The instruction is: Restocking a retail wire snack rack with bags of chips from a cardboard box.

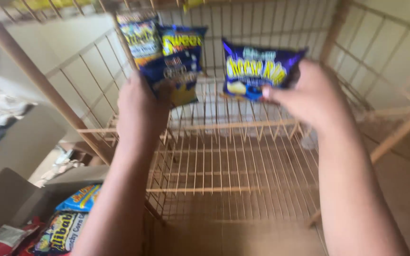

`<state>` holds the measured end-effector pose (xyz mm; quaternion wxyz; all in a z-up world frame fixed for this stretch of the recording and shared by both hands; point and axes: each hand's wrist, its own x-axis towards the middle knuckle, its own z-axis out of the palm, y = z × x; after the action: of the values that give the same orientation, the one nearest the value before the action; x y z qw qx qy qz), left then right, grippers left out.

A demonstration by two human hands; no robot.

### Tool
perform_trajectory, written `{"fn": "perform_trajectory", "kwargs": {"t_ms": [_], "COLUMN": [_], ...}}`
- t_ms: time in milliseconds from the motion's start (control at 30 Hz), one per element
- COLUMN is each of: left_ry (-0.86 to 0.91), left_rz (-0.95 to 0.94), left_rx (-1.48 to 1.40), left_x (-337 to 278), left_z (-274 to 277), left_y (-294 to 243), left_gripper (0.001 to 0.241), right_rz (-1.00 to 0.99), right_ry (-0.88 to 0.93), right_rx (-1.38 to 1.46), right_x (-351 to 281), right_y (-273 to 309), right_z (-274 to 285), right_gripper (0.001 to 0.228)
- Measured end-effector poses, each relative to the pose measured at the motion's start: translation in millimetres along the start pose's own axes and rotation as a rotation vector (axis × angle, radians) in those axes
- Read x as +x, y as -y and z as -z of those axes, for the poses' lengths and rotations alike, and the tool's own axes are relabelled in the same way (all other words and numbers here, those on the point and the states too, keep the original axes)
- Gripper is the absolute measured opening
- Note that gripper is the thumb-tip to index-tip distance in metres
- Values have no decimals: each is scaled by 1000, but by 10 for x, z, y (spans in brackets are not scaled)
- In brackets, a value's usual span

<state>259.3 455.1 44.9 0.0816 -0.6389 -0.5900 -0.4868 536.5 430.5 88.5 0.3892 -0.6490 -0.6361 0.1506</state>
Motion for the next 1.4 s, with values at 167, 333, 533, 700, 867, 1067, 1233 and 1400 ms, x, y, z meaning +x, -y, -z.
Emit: {"fn": "perform_trajectory", "kwargs": {"t_ms": [167,333,533,700,867,1067,1233,1400], "left_ry": [-33,7,52,161,242,339,351,180], "left_rz": [-38,57,82,146,169,97,207,84], "left_rx": [-42,-9,-58,-69,-63,62,115,51], "left_x": [-127,-236,-178,-185,7,382,356,330], "left_z": [10,127,342,427,292,146,265,94], "left_y": [278,400,237,193,340,337,323,479], "left_gripper": [48,52,52,48,54,55,47,46], "right_rz": [105,105,237,113,92,-75,83,-24], "right_ry": [-149,-184,-149,-70,76,347,461,465], "right_rx": [-71,-188,-242,-168,-135,13,-208,-191], "right_x": [-103,-124,-91,131,901,1864,2153,2433], "right_y": [-143,-272,-222,-152,-171,-181,57,13], "right_z": [-321,-521,-422,-516,-544,-513,-547,-546], "right_gripper": [47,53,63,67,65,55,48,51]}}
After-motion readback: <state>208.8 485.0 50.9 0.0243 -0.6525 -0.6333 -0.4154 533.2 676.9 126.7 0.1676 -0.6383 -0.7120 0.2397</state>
